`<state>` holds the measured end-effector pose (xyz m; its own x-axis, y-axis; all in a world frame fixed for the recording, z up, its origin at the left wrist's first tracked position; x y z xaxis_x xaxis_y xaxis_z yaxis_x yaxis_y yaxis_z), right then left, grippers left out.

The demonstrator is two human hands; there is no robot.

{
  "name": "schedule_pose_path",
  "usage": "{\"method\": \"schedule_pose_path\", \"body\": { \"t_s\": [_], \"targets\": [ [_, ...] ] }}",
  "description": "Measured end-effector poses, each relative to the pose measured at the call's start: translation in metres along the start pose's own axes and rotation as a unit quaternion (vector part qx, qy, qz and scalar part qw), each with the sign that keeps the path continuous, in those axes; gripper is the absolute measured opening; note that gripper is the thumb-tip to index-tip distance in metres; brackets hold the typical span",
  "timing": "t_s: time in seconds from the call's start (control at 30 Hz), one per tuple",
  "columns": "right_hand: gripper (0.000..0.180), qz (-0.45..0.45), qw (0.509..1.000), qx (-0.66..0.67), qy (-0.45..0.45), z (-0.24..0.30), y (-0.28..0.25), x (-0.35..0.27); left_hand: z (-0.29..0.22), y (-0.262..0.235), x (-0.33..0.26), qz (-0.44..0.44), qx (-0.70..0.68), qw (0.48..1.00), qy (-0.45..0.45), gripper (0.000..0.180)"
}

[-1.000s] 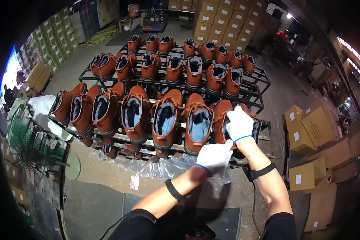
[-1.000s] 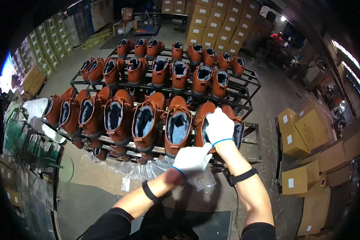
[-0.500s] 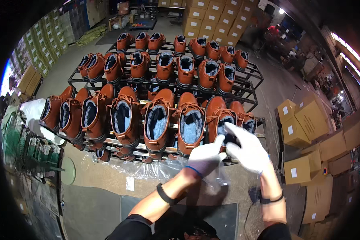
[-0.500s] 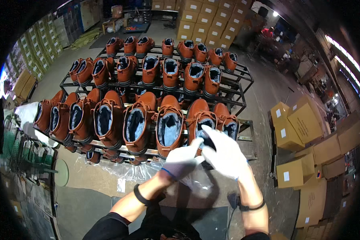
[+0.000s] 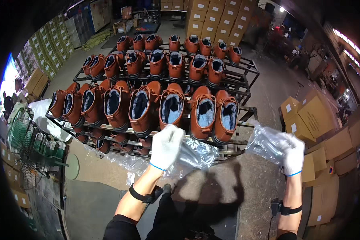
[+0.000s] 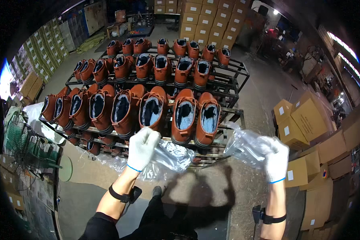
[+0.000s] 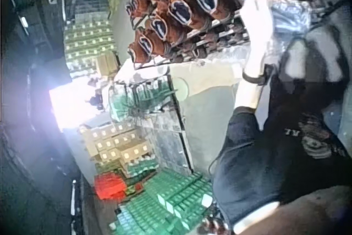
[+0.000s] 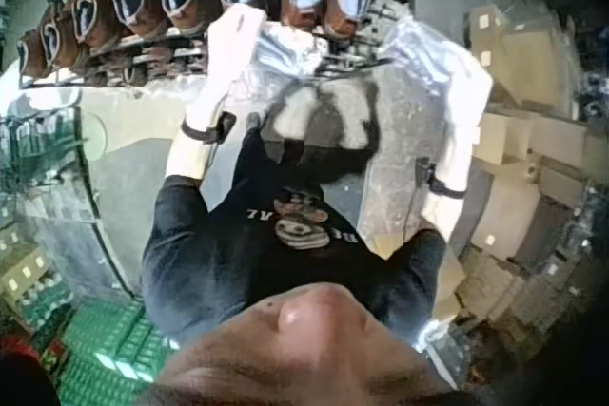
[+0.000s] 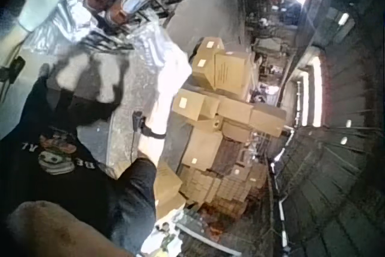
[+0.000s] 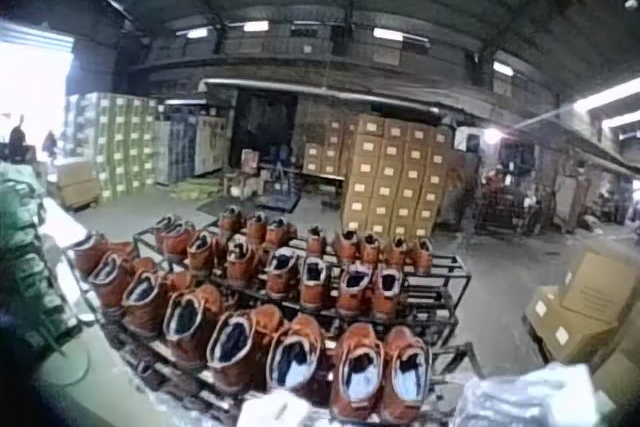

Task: The recorder is inspecting and cleaning brown boots on a mobile rack in a factory setting.

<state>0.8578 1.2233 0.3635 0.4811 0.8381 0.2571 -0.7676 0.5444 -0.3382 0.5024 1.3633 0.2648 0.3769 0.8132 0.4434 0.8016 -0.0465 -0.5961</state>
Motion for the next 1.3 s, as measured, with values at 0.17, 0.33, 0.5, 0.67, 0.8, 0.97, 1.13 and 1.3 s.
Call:
{"method": "schedule_pose_path", "body": {
  "t_s": [0.17,0.33,0.5,0.67,0.8,0.97,1.13,1.3],
  "targets": [
    [0.018,0.166,0.935,-0.214,-0.23,0.033,0.141,0.091,-0.029,0.093,0.032,0.163,0.053,0.985,0.027,0.05],
    [0.029,0.071,0.845,-0.501,-0.172,-0.06,0.206,0.136,-0.04,0.145,0.048,-0.015,0.084,0.993,0.085,0.016],
    [0.031,0.135,0.889,-0.336,-0.28,0.001,0.203,0.068,-0.007,0.163,0.036,0.054,0.172,0.983,0.041,0.013],
    [0.025,0.28,0.73,-0.623,0.023,-0.069,0.22,0.128,-0.028,0.165,0.045,0.079,0.1,0.99,0.064,0.019],
    [0.046,0.207,0.931,-0.199,-0.226,-0.001,0.177,0.029,-0.001,0.138,0.03,0.07,0.016,0.996,0.046,0.046],
    [0.046,0.13,0.958,-0.21,-0.143,-0.025,0.146,-0.095,-0.022,0.135,-0.041,0.139,-0.38,0.914,0.038,0.022],
    [0.018,0.426,0.834,-0.339,-0.09,-0.083,0.129,-0.131,0.002,0.159,-0.167,0.172,-0.139,0.972,0.079,0.009],
    [0.018,0.041,0.983,0.072,0.165,-0.21,0.034,-0.156,0.117,0.137,-0.161,0.118,-0.193,0.913,-0.339,0.017]
  ]
}}
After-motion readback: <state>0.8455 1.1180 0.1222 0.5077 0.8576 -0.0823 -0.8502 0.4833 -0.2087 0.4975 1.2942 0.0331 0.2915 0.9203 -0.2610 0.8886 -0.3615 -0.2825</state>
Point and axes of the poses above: each hand's wrist, its own x-axis towards the middle knuckle, its own y-axis out of the palm, z = x × y, the point moved 7 cm from there along x, towards the middle knuckle, and after that the axes turned 9 degrees about x, right-handed, at the moved point
